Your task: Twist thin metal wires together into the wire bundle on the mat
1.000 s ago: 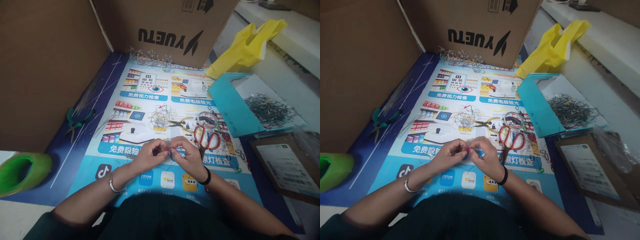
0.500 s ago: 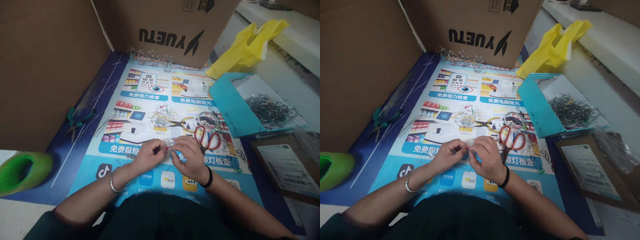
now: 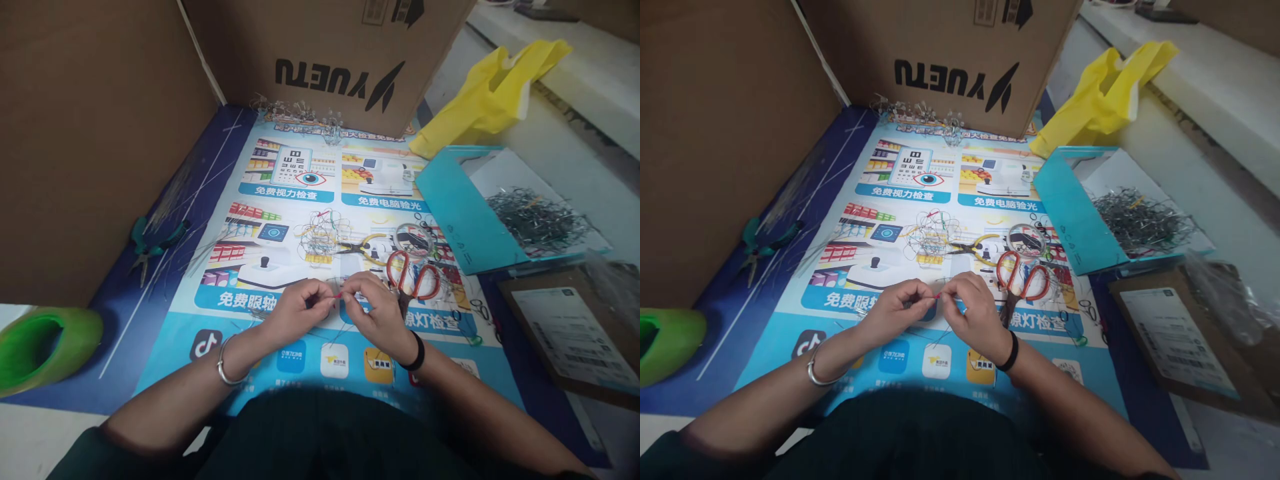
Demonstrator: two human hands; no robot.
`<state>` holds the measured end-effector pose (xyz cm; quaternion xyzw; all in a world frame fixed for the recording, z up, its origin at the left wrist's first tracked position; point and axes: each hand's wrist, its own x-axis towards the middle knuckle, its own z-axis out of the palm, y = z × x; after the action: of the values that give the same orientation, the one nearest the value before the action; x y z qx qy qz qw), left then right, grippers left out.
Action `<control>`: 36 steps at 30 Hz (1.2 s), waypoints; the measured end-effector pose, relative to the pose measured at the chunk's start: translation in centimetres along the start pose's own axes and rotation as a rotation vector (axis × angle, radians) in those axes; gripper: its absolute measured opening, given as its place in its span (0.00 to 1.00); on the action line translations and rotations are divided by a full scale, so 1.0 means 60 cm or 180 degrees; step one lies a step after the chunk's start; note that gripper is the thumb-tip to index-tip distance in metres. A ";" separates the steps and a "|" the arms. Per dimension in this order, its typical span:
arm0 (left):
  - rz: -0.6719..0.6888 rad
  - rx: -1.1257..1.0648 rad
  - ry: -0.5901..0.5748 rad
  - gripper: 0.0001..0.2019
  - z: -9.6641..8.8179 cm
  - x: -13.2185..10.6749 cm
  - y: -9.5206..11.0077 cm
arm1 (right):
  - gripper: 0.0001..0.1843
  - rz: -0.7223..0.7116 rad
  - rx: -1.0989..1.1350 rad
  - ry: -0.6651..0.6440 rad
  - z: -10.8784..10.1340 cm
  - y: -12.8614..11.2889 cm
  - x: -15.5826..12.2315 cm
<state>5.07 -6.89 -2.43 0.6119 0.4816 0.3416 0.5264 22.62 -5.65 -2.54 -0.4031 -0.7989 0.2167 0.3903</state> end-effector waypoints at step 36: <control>0.1376 0.1927 0.0109 0.05 -0.010 -0.012 -0.012 | 0.09 0.0272 0.0224 -0.1037 0.011 -0.014 -0.015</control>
<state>4.14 -7.40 -2.94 0.8216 0.4291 0.2972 0.2291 22.05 -6.87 -2.76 -0.3823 -0.8256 0.3234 0.2600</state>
